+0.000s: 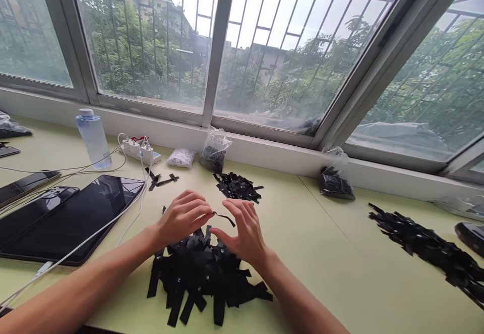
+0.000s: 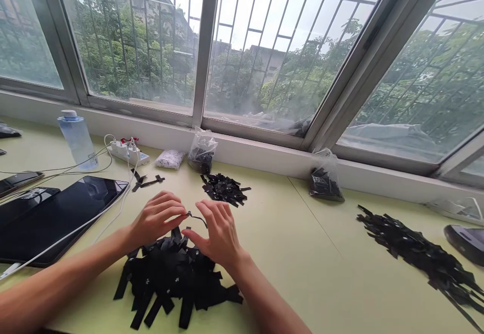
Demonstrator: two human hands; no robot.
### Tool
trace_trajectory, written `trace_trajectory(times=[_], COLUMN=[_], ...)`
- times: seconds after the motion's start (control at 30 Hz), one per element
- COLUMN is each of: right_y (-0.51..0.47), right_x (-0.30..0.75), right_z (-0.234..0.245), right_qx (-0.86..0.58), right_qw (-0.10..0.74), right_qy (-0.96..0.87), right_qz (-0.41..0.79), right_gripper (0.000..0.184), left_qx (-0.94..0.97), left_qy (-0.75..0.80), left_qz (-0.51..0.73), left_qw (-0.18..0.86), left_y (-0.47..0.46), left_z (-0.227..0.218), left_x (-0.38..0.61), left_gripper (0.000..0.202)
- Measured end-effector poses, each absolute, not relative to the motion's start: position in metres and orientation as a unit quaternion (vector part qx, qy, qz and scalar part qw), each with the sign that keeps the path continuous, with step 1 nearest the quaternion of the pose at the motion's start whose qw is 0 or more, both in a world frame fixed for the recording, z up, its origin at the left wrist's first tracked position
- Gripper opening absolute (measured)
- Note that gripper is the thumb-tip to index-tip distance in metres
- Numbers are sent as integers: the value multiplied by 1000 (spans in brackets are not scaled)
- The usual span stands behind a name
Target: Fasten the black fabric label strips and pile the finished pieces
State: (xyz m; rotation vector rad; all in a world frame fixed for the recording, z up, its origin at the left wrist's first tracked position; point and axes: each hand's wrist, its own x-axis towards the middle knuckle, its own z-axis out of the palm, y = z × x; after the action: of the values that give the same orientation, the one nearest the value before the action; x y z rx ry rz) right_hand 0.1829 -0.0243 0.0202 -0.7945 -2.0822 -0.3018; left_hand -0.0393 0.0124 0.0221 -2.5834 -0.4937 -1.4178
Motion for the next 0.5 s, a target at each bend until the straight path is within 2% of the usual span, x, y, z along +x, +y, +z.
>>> trace_trajectory(times=[0.27, 0.5], right_y=[-24, -22], right_x=[177, 182], right_z=[18, 11], right_qx=[-291, -276], right_qw=[441, 443], right_qy=[-839, -846], right_qz=[-127, -108], right_gripper=[27, 28], left_qx=[-869, -868], left_qy=[-150, -145], left_qz=[-462, -470], left_qw=[90, 71], left_y=[10, 10], left_z=[23, 21], left_x=[-37, -36], left_gripper=[14, 15])
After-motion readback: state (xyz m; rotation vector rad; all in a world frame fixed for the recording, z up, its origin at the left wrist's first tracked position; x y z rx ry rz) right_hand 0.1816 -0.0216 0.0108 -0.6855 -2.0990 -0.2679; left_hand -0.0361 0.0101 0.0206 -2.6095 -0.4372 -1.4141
